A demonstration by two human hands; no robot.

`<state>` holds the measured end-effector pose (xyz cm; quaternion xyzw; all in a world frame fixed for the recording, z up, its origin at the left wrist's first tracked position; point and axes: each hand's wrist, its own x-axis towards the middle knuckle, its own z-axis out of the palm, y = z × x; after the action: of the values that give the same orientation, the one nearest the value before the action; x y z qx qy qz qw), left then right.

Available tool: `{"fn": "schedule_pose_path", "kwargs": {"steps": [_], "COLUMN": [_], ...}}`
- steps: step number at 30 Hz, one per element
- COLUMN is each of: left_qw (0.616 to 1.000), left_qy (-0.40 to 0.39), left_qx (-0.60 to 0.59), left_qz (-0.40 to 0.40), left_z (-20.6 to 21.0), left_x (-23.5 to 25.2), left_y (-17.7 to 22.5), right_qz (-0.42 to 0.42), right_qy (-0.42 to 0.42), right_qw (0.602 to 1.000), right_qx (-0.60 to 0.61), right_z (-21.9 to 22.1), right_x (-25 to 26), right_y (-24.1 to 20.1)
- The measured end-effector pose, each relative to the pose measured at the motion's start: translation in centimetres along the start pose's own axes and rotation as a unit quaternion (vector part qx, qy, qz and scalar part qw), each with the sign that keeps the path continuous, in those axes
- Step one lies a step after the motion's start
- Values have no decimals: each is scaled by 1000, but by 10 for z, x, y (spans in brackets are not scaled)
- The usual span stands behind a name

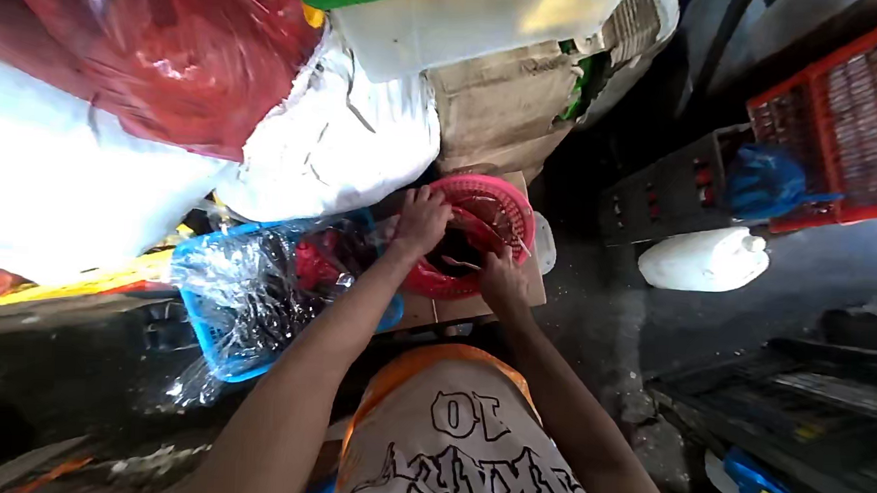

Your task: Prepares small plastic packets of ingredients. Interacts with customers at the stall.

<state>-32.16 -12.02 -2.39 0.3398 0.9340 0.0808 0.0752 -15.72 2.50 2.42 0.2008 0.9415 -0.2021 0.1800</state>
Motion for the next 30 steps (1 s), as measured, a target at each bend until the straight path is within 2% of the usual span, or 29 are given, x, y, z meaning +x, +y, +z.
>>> {"fn": "schedule_pose_path", "kwargs": {"steps": [3, 5, 7, 9, 12, 15, 17, 19, 21, 23, 25, 27, 29, 30], "left_qw": [996, 978, 930, 879, 814, 778, 787, 796, 811, 842, 877, 902, 890, 865], "left_qy": [34, 12, 29, 49, 26, -2, 18, 39, 41, 37, 46, 69, 89, 93], "left_qx": [-79, -205, -352, -462, -577, -628, -615, -600, -579, -532, -470, -421, -443, -488], "left_qz": [-5, -48, -96, -109, -60, -12, -43, -64, -70, -81, -88, -62, -53, -64], "left_z": [-1, -18, -31, -40, -57, -66, -54, -48, -51, -58, -66, -86, -109, -115], "left_x": [-9, -3, 3, 7, 5, -2, -4, 2, 9, 8, -7, -22, -56, -71], "left_y": [-10, -3, 4, 11, 21, 24, 18, 10, 5, -4, -14, -23, -17, -17], "right_qz": [-22, -20, -20, -33, -74, -103, -106, -108, -106, -109, -108, -106, -111, -114], "right_qy": [-4, -7, -2, 9, 29, 26, 14, 28, 51, 63, 75, 90, 102, 107], "right_qw": [999, 999, 997, 991, 970, 930, 907, 904, 913, 927, 947, 964, 972, 973], "right_qx": [25, 44, 79, 129, 230, 351, 406, 412, 390, 352, 293, 228, 183, 168], "right_z": [-4, -11, -14, -12, -6, 3, 16, 25, 24, 18, 9, -12, -25, -29], "right_x": [-8, -9, -11, -11, -4, 5, 6, 16, 24, 25, 23, 30, 32, 34], "right_y": [-3, -1, 3, 8, 9, 3, -1, -1, 2, 5, 9, 14, 23, 25]}}
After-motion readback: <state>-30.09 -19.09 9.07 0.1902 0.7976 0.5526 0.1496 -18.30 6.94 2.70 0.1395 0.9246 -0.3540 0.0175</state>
